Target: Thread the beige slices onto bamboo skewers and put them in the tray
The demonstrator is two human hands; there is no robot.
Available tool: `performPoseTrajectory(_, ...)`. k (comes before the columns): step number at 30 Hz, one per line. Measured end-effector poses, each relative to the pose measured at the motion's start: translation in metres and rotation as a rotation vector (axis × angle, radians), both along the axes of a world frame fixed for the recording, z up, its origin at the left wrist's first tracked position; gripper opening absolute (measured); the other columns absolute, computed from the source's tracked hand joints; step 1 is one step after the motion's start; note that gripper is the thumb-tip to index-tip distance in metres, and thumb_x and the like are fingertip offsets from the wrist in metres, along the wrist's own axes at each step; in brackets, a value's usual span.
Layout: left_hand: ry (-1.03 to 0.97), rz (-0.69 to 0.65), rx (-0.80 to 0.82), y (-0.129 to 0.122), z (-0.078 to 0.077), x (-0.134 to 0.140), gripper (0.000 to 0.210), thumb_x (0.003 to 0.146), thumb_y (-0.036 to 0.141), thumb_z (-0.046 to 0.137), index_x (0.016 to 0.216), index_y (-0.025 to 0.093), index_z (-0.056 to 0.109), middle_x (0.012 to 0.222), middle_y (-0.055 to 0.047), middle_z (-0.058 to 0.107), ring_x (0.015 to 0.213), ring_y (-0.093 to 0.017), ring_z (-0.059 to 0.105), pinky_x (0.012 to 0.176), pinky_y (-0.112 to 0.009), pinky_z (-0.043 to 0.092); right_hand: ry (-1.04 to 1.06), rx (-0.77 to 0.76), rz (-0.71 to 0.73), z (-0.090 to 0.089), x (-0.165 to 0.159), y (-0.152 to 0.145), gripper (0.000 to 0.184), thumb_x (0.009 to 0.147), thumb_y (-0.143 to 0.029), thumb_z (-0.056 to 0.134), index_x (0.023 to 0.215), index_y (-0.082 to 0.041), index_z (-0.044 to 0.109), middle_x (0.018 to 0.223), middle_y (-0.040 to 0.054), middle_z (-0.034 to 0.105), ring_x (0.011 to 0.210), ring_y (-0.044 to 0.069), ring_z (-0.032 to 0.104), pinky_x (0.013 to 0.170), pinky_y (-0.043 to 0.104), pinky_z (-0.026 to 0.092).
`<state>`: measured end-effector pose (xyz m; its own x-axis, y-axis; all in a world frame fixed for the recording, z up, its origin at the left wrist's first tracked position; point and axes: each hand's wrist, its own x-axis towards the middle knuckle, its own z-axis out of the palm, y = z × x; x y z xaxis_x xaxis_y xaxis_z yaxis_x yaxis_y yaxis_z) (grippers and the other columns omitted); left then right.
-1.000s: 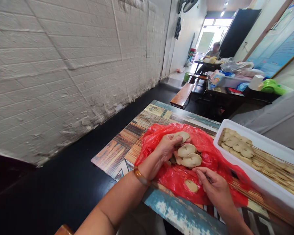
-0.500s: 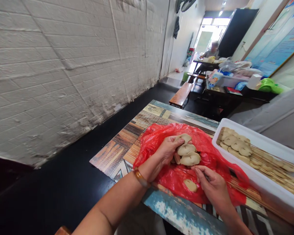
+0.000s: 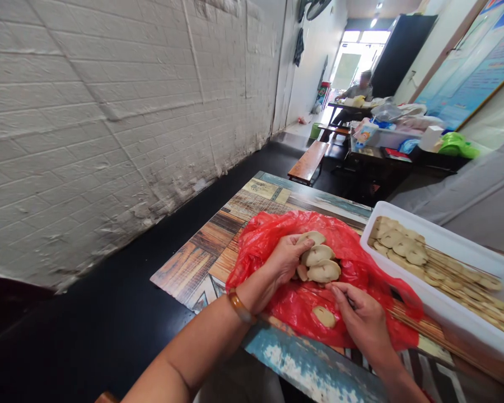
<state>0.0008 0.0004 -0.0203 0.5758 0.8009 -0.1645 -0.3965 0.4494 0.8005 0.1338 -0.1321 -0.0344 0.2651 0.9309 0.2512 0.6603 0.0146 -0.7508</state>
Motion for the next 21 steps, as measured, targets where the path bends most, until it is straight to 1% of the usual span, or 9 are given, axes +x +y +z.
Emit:
performPoseTrajectory(3, -0.016, -0.008, -0.017, 0.001, 0.001, 0.0, 0.048, 0.057, 0.045, 0.079, 0.086, 0.008, 0.067, 0.075, -0.007, 0.064, 0.06, -0.013, 0.058, 0.052, -0.021, 0.044, 0.04, -0.024, 0.002, 0.001, 0.0, 0.001, 0.032, 0.087, -0.043, 0.049, 0.083, -0.021, 0.071, 0.081, 0.0053, 0.074, 0.075, 0.022, 0.068, 0.069, 0.031, 0.054)
performPoseTrajectory(6, -0.063, -0.037, -0.022, 0.003, 0.002, -0.002, 0.048, 0.06, 0.046, 0.078, 0.089, 0.01, 0.067, 0.076, -0.007, 0.063, 0.062, -0.013, 0.059, 0.054, -0.022, 0.046, 0.124, -0.071, 0.008, 0.0, 0.002, 0.002, 0.032, 0.087, -0.045, 0.049, 0.084, -0.021, 0.07, 0.064, 0.0011, 0.066, 0.059, 0.017, 0.062, 0.058, 0.026, 0.05)
performPoseTrajectory(9, -0.091, -0.116, -0.008, 0.003, 0.002, -0.004, 0.044, 0.066, 0.046, 0.074, 0.092, 0.011, 0.066, 0.076, -0.007, 0.063, 0.062, -0.014, 0.06, 0.056, -0.023, 0.048, 0.231, -0.097, -0.002, -0.001, 0.005, 0.002, 0.033, 0.087, -0.046, 0.049, 0.087, -0.019, 0.068, 0.057, -0.0025, 0.055, 0.049, 0.013, 0.053, 0.049, 0.023, 0.043)
performPoseTrajectory(12, -0.099, -0.193, -0.003, 0.001, 0.002, -0.003, 0.043, 0.063, 0.038, 0.078, 0.094, 0.009, 0.066, 0.078, -0.008, 0.065, 0.066, -0.015, 0.062, 0.061, -0.024, 0.05, 0.316, -0.113, -0.01, -0.002, 0.007, 0.003, 0.034, 0.087, -0.048, 0.05, 0.089, -0.018, 0.067, 0.056, -0.0038, 0.05, 0.046, 0.011, 0.047, 0.046, 0.022, 0.039)
performPoseTrajectory(14, -0.101, -0.182, -0.024, -0.001, 0.003, -0.002, 0.045, 0.059, 0.034, 0.081, 0.094, 0.009, 0.067, 0.079, -0.008, 0.066, 0.069, -0.015, 0.064, 0.065, -0.025, 0.05, 0.339, -0.125, -0.001, -0.003, 0.008, 0.003, 0.035, 0.087, -0.048, 0.05, 0.09, -0.018, 0.067, 0.056, -0.0036, 0.051, 0.046, 0.011, 0.047, 0.046, 0.022, 0.039)
performPoseTrajectory(16, -0.098, -0.129, -0.036, -0.001, 0.005, -0.001, 0.045, 0.056, 0.034, 0.083, 0.092, 0.009, 0.068, 0.079, -0.008, 0.067, 0.07, -0.016, 0.064, 0.067, -0.025, 0.05, 0.325, -0.131, 0.009, -0.003, 0.008, 0.004, 0.035, 0.086, -0.048, 0.052, 0.089, -0.018, 0.068, 0.058, -0.0024, 0.053, 0.047, 0.012, 0.049, 0.047, 0.023, 0.039)
performPoseTrajectory(19, -0.077, -0.077, -0.023, -0.001, 0.006, 0.0, 0.044, 0.055, 0.035, 0.083, 0.089, 0.01, 0.069, 0.08, -0.008, 0.069, 0.07, -0.016, 0.065, 0.066, -0.025, 0.05, 0.305, -0.12, 0.009, -0.003, 0.009, 0.004, 0.034, 0.085, -0.048, 0.053, 0.09, -0.018, 0.068, 0.061, -0.0012, 0.057, 0.05, 0.013, 0.052, 0.051, 0.024, 0.042)
performPoseTrajectory(21, -0.057, -0.081, -0.015, 0.0, 0.007, -0.001, 0.044, 0.056, 0.035, 0.082, 0.089, 0.01, 0.07, 0.082, -0.009, 0.069, 0.069, -0.015, 0.065, 0.065, -0.023, 0.05, 0.307, -0.106, 0.006, -0.003, 0.011, 0.005, 0.034, 0.085, -0.048, 0.052, 0.092, -0.018, 0.068, 0.063, -0.0008, 0.059, 0.052, 0.013, 0.054, 0.053, 0.024, 0.044)
